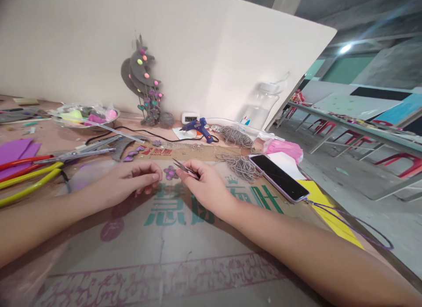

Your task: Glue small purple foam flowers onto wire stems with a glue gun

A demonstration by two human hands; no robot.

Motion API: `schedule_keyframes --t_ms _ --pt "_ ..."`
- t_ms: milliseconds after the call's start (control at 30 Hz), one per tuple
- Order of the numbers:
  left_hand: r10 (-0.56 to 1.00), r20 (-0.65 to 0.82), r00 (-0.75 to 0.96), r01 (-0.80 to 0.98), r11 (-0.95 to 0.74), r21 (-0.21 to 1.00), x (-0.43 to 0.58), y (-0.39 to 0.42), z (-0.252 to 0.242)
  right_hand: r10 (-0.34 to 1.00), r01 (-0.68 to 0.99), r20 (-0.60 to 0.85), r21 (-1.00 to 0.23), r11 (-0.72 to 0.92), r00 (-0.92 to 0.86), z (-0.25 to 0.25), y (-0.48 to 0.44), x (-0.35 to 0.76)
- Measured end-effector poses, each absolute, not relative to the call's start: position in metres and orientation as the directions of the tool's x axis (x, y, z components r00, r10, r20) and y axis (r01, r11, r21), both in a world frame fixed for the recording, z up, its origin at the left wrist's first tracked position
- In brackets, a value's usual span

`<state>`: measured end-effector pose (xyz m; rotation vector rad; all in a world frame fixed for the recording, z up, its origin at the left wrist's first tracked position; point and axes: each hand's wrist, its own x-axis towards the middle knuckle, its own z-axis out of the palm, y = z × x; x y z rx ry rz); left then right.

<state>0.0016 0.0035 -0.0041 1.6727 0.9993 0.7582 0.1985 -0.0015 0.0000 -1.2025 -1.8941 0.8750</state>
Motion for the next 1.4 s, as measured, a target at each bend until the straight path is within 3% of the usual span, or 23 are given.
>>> schedule_keyframes --t_ms 167,567,733,1133,1400 --pt "0.9 0.044 0.433 0.207 -0.146 0.967 0.0005 0.0053 -0.006 0.927 0.44 0.189 -0.837 0.325 -0.325 0.0018 -0.0026 0.1974" --pt "0.888 0.032 0.459 0.359 -0.218 0.908 0.0002 0.0051 -0.0048 0.92 0.44 0.202 -0.83 0.343 -0.337 0.0045 -0.0022 0.1953" --pt "0.851 0.052 0.522 0.346 -0.267 0.899 -0.0011 0.0055 -0.0054 0.923 0.441 0.165 -0.84 0.315 -0.347 0.003 -0.0021 0.1948" --pt "0.873 0.019 0.488 0.395 -0.24 0.887 0.0022 0.0021 -0.0031 0.92 0.421 0.108 -0.865 0.273 -0.376 0.0014 -0.0033 0.1941" --pt "0.839 0.071 0.539 0.401 -0.331 0.854 -0.0008 0.0027 -0.0032 0.901 0.409 0.036 -0.883 0.231 -0.431 0.0 0.0016 0.1974"
